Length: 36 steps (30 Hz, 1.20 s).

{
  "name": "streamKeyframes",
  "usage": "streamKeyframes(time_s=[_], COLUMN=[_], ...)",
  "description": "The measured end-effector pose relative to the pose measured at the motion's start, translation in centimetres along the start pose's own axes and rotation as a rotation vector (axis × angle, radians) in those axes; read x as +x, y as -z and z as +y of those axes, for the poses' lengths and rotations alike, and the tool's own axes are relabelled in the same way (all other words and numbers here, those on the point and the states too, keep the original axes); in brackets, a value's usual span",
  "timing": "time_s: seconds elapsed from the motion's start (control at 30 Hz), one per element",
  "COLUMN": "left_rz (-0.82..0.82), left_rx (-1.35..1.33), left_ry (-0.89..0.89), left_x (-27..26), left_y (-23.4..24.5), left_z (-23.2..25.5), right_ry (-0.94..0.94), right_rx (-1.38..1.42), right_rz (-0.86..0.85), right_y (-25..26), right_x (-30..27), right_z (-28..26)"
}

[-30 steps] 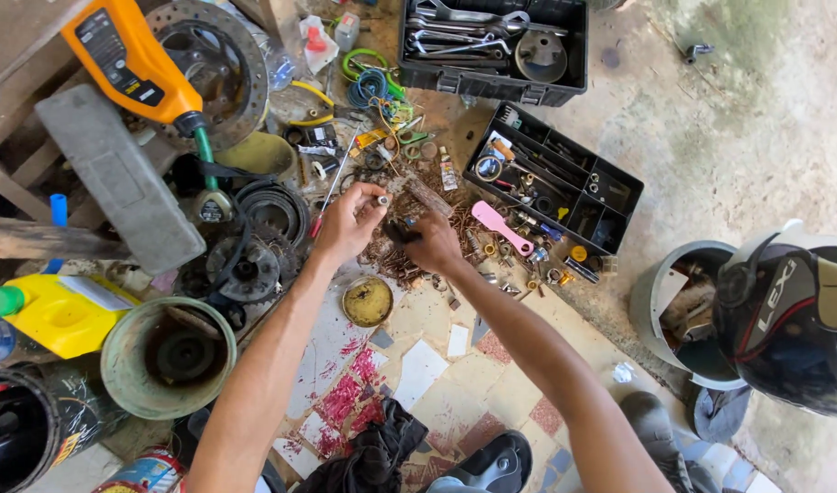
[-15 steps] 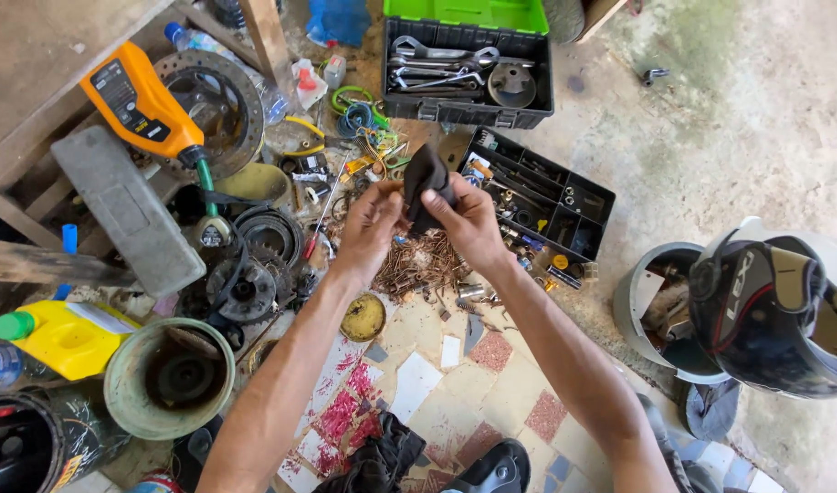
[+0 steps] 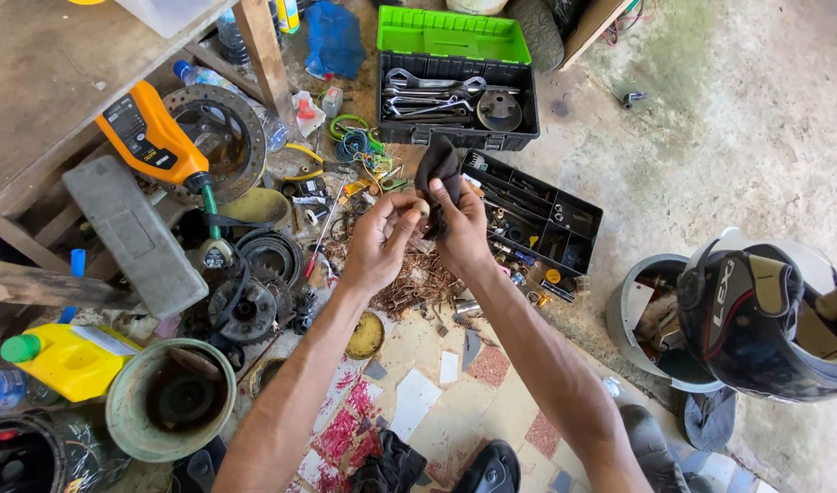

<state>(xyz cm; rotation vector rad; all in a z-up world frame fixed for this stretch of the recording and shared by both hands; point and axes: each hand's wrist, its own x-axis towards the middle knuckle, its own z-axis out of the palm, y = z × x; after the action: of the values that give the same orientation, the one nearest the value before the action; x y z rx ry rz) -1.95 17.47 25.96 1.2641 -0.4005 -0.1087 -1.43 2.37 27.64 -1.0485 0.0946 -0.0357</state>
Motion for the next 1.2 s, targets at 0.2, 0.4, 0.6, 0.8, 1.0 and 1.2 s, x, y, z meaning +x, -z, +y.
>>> streamKeyframes(time_s=[0.2, 0.4, 0.6, 0.8, 1.0, 1.2], left_rz=[0.054, 0.157, 0.161, 0.145, 0.059, -0.026], left_rx=[-0.011, 0.061, 0.14, 0.341, 0.569, 0.633], left_ry=[0.113, 0.172, 0.122, 0.044, -0.255, -0.242], left_x=[1.0, 0.8, 0.2, 0.9, 1.9, 3.0], left_y=[2.0, 4.3, 4.2, 2.0, -0.6, -5.8], left_z=[-5.0, -10.0, -9.8, -6.4, -7.2, -2.1], right_ry=[-0.268, -0.421, -0.008, -0.051, 0.036, 0.023], right_rx=[-0.115, -0.932, -1.203, -1.009, -0.632, -0.461], right_rz=[0.13, 0.082, -0.123, -0.041, -0.067, 0.085], right_y=[7.1, 7.6, 11.5, 6.6, 7.5, 9.6], right_x=[1.9, -0.3, -0.3, -0.9, -1.4, -3.1], right_z=[6.9, 9.5, 11.5, 4.0, 2.3, -1.5])
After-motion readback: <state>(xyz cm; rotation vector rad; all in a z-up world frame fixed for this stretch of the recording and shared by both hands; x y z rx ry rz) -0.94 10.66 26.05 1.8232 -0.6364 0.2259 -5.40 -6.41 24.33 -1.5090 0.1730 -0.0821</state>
